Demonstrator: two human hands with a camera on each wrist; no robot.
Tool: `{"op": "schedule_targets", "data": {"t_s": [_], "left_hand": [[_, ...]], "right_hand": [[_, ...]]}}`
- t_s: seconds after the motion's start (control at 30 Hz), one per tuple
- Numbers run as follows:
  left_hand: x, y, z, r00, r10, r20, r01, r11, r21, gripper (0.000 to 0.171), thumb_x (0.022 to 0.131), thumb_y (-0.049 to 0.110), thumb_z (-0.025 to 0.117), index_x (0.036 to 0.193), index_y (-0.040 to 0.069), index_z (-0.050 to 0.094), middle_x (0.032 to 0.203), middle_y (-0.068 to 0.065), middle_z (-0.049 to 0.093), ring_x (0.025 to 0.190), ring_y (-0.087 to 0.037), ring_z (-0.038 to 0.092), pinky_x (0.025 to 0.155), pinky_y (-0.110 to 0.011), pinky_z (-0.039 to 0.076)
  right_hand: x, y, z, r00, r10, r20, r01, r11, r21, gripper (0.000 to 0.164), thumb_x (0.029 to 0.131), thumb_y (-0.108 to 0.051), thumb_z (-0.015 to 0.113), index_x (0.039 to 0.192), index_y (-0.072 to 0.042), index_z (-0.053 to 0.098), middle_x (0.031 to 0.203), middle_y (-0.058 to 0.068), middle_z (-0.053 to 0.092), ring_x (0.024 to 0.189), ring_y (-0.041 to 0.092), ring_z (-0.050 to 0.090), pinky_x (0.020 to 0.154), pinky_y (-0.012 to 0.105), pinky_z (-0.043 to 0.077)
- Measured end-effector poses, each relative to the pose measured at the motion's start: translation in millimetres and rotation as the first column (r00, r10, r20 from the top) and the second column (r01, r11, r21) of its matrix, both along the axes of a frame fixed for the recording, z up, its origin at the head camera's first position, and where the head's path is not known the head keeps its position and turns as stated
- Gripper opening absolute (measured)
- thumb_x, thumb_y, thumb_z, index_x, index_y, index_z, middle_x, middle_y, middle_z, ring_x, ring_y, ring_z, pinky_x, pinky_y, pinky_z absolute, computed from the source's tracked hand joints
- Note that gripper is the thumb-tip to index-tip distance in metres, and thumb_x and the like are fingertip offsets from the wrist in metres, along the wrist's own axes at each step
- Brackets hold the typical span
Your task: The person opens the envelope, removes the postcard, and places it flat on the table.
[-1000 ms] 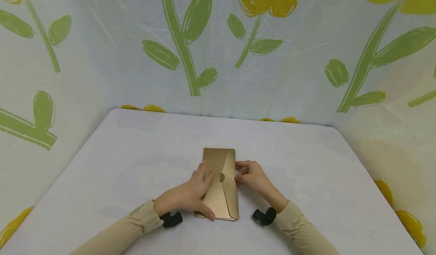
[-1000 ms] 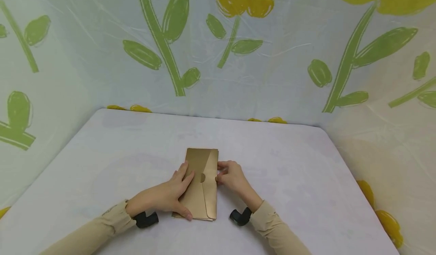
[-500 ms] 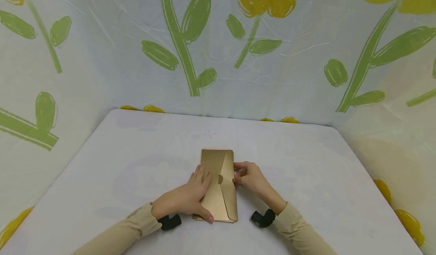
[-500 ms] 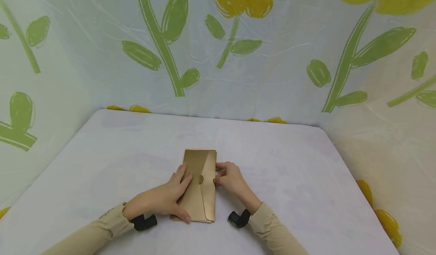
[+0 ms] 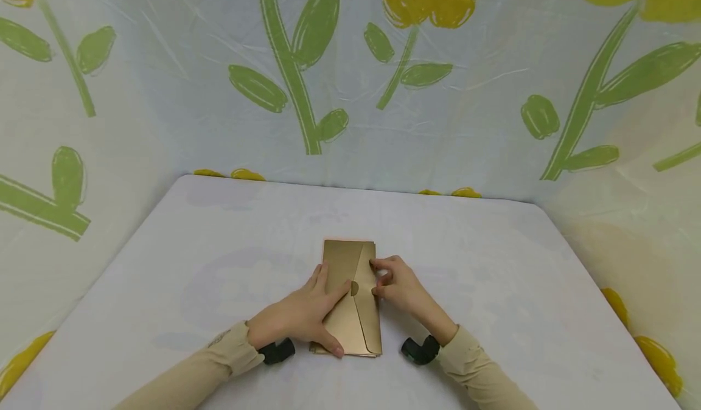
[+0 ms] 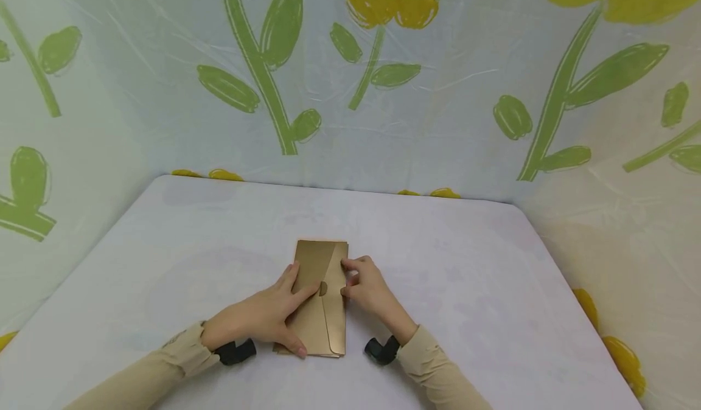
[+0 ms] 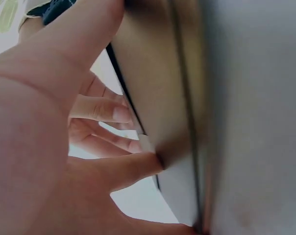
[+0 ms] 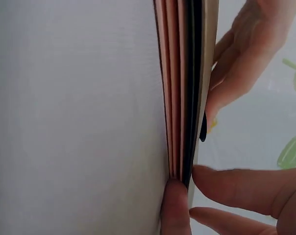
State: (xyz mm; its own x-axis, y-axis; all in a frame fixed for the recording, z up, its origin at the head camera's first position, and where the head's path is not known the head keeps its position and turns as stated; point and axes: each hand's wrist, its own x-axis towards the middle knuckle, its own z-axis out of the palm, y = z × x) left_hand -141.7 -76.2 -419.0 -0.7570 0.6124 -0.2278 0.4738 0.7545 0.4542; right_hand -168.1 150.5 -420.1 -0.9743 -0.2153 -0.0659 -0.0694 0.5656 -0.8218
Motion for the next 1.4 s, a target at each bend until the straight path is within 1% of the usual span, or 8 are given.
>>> {"op": "schedule_targets", "data": {"t_s": [0.17, 0.27, 0.4, 0.5, 0.6, 0.77, 0.9, 1.4], "left_hand": [[-4.2, 6.7, 2.1, 0.999, -0.003, -0.05, 0.0, 0.998, -0.062, 0.123, 0.057, 0.07, 0.085, 0.154, 0.012, 0.035, 0.156, -0.038, 0.004, 0.144, -0.054, 0.008, 0.107, -0.059, 0.036], [-7.3, 11.3, 5.9, 0.998, -0.004, -0.057, -0.001, 0.996, -0.084, 0.119, 0.053, 0.068, 0.088, 0.148, 0.013, 0.042, 0.154, -0.038, 0.011, 0.143, -0.057, 0.009, 0.11, -0.058, 0.032], [-11.2, 15.6, 8.9, 0.999, -0.018, -0.036, 0.015, 0.995, -0.094, 0.107, 0.051, 0.064, 0.091, 0.135, 0.017, 0.045, 0.155, -0.037, 0.011, 0.143, -0.058, 0.001, 0.112, -0.06, 0.026], [-11.9, 16.1, 9.2, 0.999, -0.026, -0.023, 0.024, 0.996, -0.084, 0.102, 0.05, 0.062, 0.092, 0.129, 0.018, 0.045, 0.157, -0.036, 0.006, 0.143, -0.056, -0.005, 0.113, -0.061, 0.024], [-12.0, 16.0, 8.3, 0.999, -0.029, -0.031, 0.026, 0.996, -0.086, 0.102, 0.048, 0.063, 0.092, 0.127, 0.018, 0.044, 0.158, -0.035, 0.004, 0.144, -0.056, -0.004, 0.109, -0.061, 0.032], [-11.8, 17.1, 7.3, 0.999, -0.013, -0.038, 0.008, 0.991, -0.131, 0.123, 0.047, 0.066, 0.09, 0.144, 0.013, 0.036, 0.16, -0.031, 0.0, 0.146, -0.052, -0.003, 0.099, -0.06, 0.044], [-11.6, 18.1, 8.0, 0.999, -0.005, -0.034, 0.0, 0.987, -0.158, 0.137, 0.047, 0.067, 0.089, 0.155, 0.009, 0.026, 0.161, -0.029, -0.002, 0.147, -0.048, -0.005, 0.101, -0.058, 0.043], [-13.2, 23.0, 9.4, 0.999, 0.001, -0.034, -0.007, 0.984, -0.179, 0.136, 0.047, 0.067, 0.089, 0.153, 0.008, 0.027, 0.161, -0.028, -0.002, 0.148, -0.046, -0.006, 0.101, -0.055, 0.044]], "right_hand": [[2.2, -4.7, 2.4, 0.995, 0.091, -0.03, -0.086, 0.987, 0.134, 0.062, 0.077, 0.001, 0.081, 0.133, 0.013, 0.055, 0.13, 0.024, 0.046, 0.096, 0.027, 0.058, 0.074, 0.035, 0.051], [5.8, -9.7, 5.8, 0.984, 0.172, -0.043, -0.155, 0.951, 0.269, 0.07, 0.079, -0.016, 0.083, 0.135, 0.013, 0.052, 0.14, 0.032, 0.039, 0.118, 0.043, 0.048, 0.091, 0.051, 0.048], [13.0, -17.0, 8.2, 0.978, 0.207, -0.009, -0.188, 0.908, 0.374, 0.084, 0.079, -0.032, 0.084, 0.141, 0.01, 0.046, 0.149, 0.035, 0.03, 0.129, 0.05, 0.034, 0.097, 0.06, 0.043], [17.7, -20.4, 8.4, 0.978, 0.208, 0.01, -0.195, 0.899, 0.392, 0.091, 0.079, -0.034, 0.084, 0.145, 0.01, 0.04, 0.152, 0.033, 0.025, 0.129, 0.048, 0.031, 0.096, 0.059, 0.043], [20.4, -21.4, 9.0, 0.977, 0.211, 0.013, -0.198, 0.895, 0.4, 0.094, 0.08, -0.033, 0.084, 0.147, 0.011, 0.036, 0.153, 0.033, 0.023, 0.13, 0.048, 0.03, 0.096, 0.059, 0.043], [21.7, -21.0, 9.8, 0.977, 0.213, 0.005, -0.197, 0.897, 0.396, 0.093, 0.08, -0.033, 0.083, 0.148, 0.01, 0.035, 0.154, 0.033, 0.022, 0.13, 0.047, 0.03, 0.096, 0.06, 0.043], [22.1, -20.5, 9.4, 0.977, 0.214, 0.008, -0.2, 0.898, 0.393, 0.096, 0.082, -0.033, 0.082, 0.149, 0.012, 0.031, 0.154, 0.033, 0.021, 0.132, 0.048, 0.028, 0.098, 0.06, 0.042], [20.3, -15.9, 7.0, 0.978, 0.207, 0.033, -0.204, 0.908, 0.366, 0.103, 0.084, -0.034, 0.08, 0.152, 0.012, 0.018, 0.157, 0.03, 0.016, 0.134, 0.045, 0.025, 0.103, 0.058, 0.037]]}}
